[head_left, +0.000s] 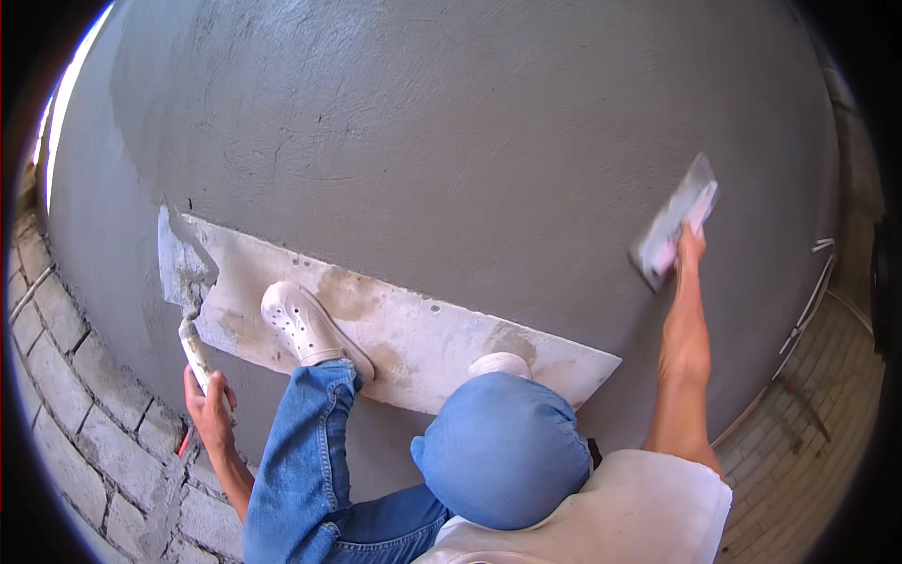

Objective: The person shifts a wooden board across fresh concrete and smooths the concrete floor using a float and a trowel.

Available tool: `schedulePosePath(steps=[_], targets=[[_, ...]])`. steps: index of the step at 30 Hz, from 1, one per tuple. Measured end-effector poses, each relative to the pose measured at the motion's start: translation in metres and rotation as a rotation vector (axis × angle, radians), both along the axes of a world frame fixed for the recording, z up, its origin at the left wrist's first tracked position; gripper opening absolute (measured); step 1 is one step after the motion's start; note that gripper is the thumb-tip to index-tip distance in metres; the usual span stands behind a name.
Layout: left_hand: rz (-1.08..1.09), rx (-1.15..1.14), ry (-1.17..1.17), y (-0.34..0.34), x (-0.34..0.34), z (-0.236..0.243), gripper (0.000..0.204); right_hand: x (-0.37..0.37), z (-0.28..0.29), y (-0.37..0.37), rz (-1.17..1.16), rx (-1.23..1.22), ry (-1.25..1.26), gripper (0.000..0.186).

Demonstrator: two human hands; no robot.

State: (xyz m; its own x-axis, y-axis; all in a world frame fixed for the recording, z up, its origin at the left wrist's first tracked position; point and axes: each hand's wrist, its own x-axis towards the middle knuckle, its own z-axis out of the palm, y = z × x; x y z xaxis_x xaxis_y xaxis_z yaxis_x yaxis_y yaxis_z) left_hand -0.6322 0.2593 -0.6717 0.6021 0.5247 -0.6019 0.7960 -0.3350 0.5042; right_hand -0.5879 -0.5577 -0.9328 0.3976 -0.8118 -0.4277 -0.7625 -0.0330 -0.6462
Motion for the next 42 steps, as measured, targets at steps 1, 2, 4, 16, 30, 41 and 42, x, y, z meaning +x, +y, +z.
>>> schedulePosePath(steps=[1,2,4,16,30,41,42], targets=[[0.017,-0.013,-0.011,0.001,0.001,-0.009,0.031,0.033,-0.007,0.006,0.013,0.025,-0.107,0.036],[0.028,-0.019,-0.022,-0.002,0.001,-0.011,0.032,0.066,-0.013,0.036,0.049,-0.015,-0.112,0.034],[0.025,0.001,-0.012,0.001,0.000,-0.004,0.032,0.114,-0.005,0.145,0.237,-0.028,0.008,0.030],[0.037,-0.030,-0.024,-0.001,-0.008,-0.004,0.033,0.035,0.055,0.279,1.393,-0.087,-0.004,0.055],[0.114,-0.080,-0.109,0.000,-0.013,-0.018,0.039,0.048,0.031,0.294,0.904,-0.115,-0.192,0.032],[0.083,-0.028,-0.064,0.011,-0.013,-0.006,0.043,0.064,-0.015,0.141,0.563,-0.258,0.174,0.044],[0.109,-0.030,-0.058,0.003,-0.009,-0.004,0.043,0.021,-0.005,0.136,0.476,-0.233,0.206,0.043]])
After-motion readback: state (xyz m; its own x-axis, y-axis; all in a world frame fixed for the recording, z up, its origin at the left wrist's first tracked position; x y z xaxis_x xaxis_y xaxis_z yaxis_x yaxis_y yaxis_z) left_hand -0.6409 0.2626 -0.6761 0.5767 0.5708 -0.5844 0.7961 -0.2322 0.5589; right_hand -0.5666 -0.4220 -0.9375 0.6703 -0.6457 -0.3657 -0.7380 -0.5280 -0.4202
